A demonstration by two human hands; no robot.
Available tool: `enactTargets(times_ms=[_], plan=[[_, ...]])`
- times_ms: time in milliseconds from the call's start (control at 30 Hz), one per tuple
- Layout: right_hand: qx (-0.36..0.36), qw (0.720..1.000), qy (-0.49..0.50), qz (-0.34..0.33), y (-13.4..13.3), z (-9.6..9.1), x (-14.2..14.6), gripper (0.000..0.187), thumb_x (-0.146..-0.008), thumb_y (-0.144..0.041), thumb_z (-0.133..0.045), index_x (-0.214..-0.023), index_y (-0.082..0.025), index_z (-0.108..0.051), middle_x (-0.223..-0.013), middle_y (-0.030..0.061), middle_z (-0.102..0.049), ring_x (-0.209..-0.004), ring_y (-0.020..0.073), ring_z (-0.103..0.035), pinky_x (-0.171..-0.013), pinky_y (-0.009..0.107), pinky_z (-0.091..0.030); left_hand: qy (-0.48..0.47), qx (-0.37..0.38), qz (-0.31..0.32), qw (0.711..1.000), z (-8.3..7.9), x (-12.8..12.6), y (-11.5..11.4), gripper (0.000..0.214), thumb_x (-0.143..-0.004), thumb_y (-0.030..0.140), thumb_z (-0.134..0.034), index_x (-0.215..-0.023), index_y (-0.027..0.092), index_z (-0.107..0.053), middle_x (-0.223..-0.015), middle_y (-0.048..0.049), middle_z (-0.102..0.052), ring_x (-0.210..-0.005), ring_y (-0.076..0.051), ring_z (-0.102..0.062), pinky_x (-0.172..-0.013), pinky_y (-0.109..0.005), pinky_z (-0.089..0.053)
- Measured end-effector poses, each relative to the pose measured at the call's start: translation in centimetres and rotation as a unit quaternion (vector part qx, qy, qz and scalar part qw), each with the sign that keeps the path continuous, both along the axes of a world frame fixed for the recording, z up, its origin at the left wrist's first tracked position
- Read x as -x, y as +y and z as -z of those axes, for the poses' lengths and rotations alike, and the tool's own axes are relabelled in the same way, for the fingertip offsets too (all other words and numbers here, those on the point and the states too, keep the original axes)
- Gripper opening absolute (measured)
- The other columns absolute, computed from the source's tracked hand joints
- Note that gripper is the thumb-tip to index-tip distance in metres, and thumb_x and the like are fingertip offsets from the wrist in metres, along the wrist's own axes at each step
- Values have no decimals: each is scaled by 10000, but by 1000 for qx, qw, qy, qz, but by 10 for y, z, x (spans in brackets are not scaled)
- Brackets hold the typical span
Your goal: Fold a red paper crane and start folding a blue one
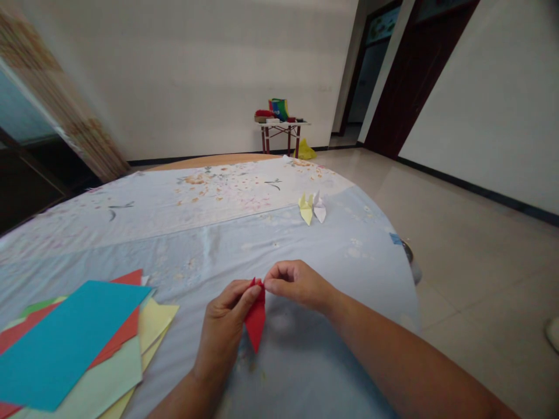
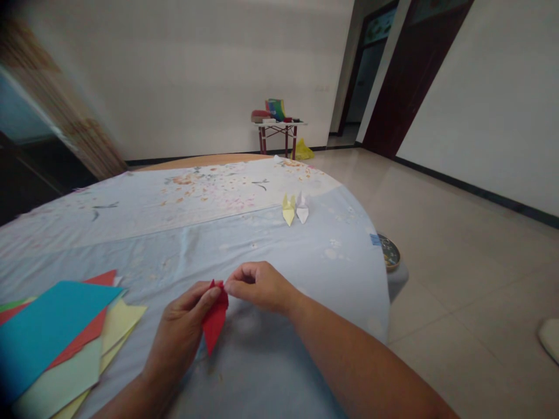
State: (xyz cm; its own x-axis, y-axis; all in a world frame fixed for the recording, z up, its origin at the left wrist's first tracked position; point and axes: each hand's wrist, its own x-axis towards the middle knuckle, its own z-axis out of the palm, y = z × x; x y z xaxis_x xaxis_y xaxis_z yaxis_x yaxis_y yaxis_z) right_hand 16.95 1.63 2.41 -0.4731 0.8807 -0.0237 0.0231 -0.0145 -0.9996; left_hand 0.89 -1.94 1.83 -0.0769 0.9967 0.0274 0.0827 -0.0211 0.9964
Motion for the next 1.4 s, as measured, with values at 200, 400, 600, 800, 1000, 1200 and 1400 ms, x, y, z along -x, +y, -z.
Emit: enactTargets(times_ms=[200,400,600,800,1000,1200,1400], plan=[[24,999,30,-13,-2,-3,-1,241,-691,-347,-674,-769,-137,-585,-670,-19,-566,-591,78,-483,-579,209,-371,-10,-22,0,1000,1,0,-1,122,-681,316,-687,-743,215,-717,-752,-20,-649,-735,-168,-577,-683,-235,-452],[6,1000,16,-11,-3,-5,-1,251,-693,-362,-667,-751,-138,-571,-648,-24,-544,-576,71,-456,-553,200,-359,-18,-25,3,1000,-5,-3,-2,119,-660,324,-699,-706,217,-723,-726,-27,-646,-714,-174,-571,-686,-247,-457],[-11,1000,18,-7,-3,-5,-1,223,-717,-349,-642,-742,-140,-569,-643,-25,-540,-574,74,-456,-556,201,-364,-32,-15,9,999,2,-3,-2,124,-658,313,-706,-723,207,-718,-750,-25,-657,-737,-166,-578,-687,-232,-451],[-24,999,25,-7,-2,-1,-2,189,-732,-317,-630,-751,-140,-567,-652,-21,-546,-580,75,-462,-569,205,-374,-46,-1,26,999,6,-2,-4,135,-700,314,-676,-760,197,-707,-766,-19,-652,-748,-155,-569,-691,-223,-441],[-48,999,5,4,-2,-3,-2,165,-728,-296,-623,-750,-139,-576,-661,-16,-557,-594,81,-471,-584,209,-396,-118,33,30,992,6,-5,-4,170,-697,329,-675,-763,174,-698,-755,-23,-653,-738,-155,-563,-704,-231,-442],[-128,989,-65,31,-5,-7,1,66,-729,-210,-589,-717,-146,-586,-658,-18,-542,-610,86,-466,-585,201,-396,-159,92,21,983,6,-5,-3,202,-639,345,-717,-730,167,-688,-669,5,-645,-606,-116,-562,-589,-205,-442],[-119,990,-63,30,-1,-6,-3,169,-782,-289,-548,-768,-137,-622,-712,2,-574,-646,96,-493,-616,216,-399,-222,154,6,963,3,-8,-4,232,-634,358,-727,-752,171,-657,-566,42,-607,-484,-75,-525,-488,-179,-407]])
